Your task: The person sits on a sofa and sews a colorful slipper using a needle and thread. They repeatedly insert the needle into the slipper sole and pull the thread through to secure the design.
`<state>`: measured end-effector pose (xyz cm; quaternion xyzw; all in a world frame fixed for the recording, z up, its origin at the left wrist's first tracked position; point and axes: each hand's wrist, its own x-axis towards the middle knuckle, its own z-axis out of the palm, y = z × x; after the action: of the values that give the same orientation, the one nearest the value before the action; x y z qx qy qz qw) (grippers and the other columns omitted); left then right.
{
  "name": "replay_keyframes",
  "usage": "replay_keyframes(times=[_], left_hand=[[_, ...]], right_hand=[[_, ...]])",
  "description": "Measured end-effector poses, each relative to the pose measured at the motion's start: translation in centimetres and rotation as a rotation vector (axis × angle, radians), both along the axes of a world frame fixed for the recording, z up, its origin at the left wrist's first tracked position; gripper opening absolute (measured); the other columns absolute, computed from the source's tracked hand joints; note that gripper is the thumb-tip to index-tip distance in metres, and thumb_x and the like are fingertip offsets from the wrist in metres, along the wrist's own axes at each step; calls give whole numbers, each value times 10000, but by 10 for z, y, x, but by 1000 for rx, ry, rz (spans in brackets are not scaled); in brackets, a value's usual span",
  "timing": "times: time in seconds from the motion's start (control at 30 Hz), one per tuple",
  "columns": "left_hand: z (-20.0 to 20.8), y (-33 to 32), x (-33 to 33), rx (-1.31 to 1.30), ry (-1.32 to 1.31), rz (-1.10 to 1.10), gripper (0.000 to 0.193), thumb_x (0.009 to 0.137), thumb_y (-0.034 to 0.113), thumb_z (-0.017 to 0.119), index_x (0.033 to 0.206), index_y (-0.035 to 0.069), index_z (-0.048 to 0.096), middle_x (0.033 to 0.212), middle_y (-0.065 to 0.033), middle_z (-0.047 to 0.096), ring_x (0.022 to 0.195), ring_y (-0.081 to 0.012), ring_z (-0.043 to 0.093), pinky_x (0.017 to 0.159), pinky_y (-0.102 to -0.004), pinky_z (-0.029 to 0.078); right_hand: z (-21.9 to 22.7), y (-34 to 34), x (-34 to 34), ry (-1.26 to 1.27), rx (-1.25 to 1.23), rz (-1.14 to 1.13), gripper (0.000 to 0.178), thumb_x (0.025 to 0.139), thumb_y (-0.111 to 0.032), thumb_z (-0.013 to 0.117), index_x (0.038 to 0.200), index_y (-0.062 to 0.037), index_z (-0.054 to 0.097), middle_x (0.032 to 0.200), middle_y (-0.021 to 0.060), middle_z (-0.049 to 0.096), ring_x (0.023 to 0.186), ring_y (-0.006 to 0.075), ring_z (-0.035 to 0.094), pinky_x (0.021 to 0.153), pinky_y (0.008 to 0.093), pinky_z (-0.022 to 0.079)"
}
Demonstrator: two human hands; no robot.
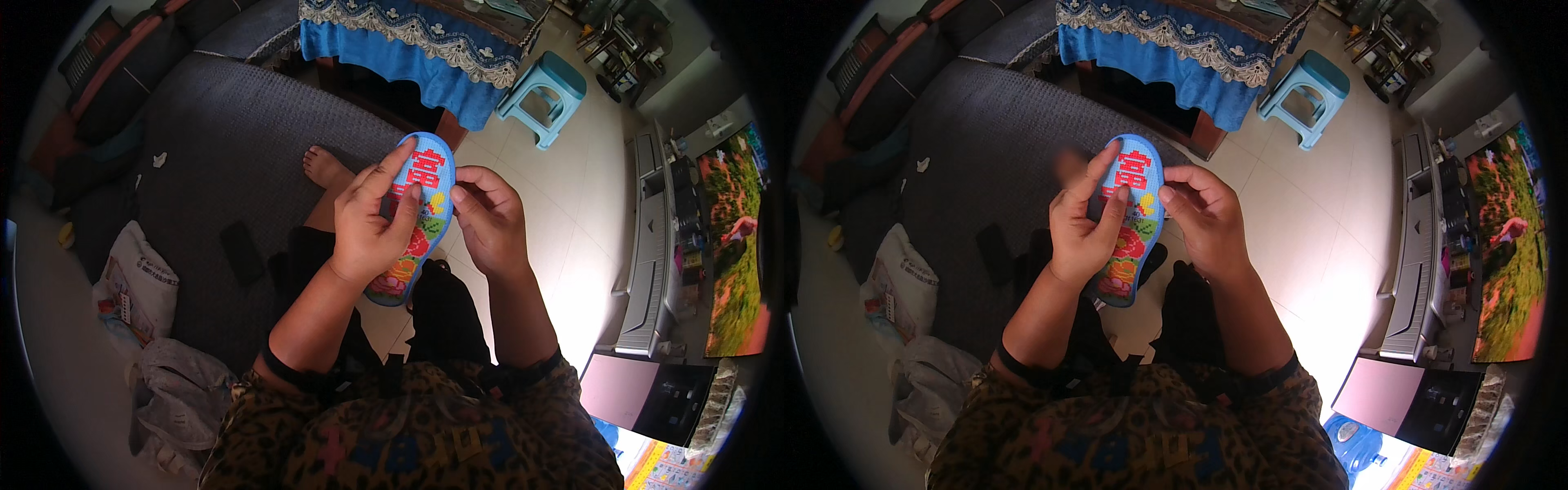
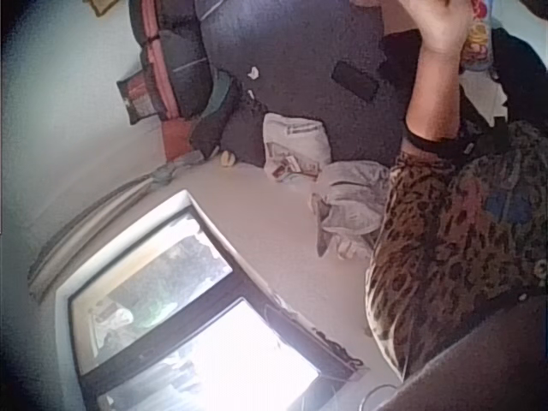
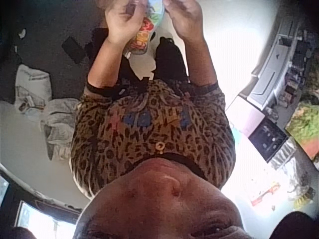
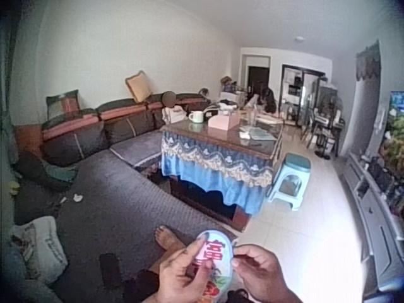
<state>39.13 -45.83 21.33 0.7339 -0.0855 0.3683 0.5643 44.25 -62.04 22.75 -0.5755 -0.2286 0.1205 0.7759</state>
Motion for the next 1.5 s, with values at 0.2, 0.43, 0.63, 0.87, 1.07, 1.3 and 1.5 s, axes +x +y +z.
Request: replay_keyframes(times=[0.2,0.43,0.63,0.87,1.07,1.3,1.5], left_hand=[[5,-6,0,-137,-17,-3,453,855,10,677,1284,-27,539,979,-159,681,875,-160,681,768,-284,547],[6,0,-1,-520,351,-231,219,865,39,703,1053,-21,610,946,-113,704,833,-127,678,726,-254,546],[0,-1,-3,-571,380,-303,172,861,30,705,1013,-7,632,902,-73,708,799,-106,666,720,-263,545],[-4,0,0,-584,369,-304,167,875,34,683,1026,-13,632,898,-70,704,801,-88,655,712,-254,536],[-5,7,3,-356,376,-128,150,879,51,683,999,-26,635,853,-66,705,744,-83,650,662,-246,532],[-10,37,12,-318,189,128,136,867,86,702,934,-18,646,791,-75,707,700,-96,650,654,-268,519],[-12,48,12,-183,149,321,126,840,81,705,880,-21,643,777,-147,685,700,-208,668,694,-322,513]], right_hand=[[2,0,0,-10,-21,-12,205,930,-60,615,1108,40,603,994,85,656,899,120,618,805,260,503],[4,-1,2,-36,-99,-40,199,928,-55,620,1104,36,602,981,69,650,877,112,611,787,252,499],[5,6,-1,-98,-163,-133,217,908,-61,646,1109,16,612,981,58,650,864,109,604,736,251,500],[10,16,4,-1066,-546,-499,154,779,-33,726,931,-39,703,900,88,597,753,212,596,648,301,493],[34,18,-17,-924,-349,-333,61,841,-2,633,890,-19,600,1058,131,606,843,253,630,694,349,511],[73,-82,1,-162,311,-80,92,990,-165,518,961,-84,487,695,13,504,537,84,447,474,209,382],[52,-270,52,32,373,-627,144,1001,-148,512,920,-61,592,629,-19,412,536,101,359,499,241,309]])
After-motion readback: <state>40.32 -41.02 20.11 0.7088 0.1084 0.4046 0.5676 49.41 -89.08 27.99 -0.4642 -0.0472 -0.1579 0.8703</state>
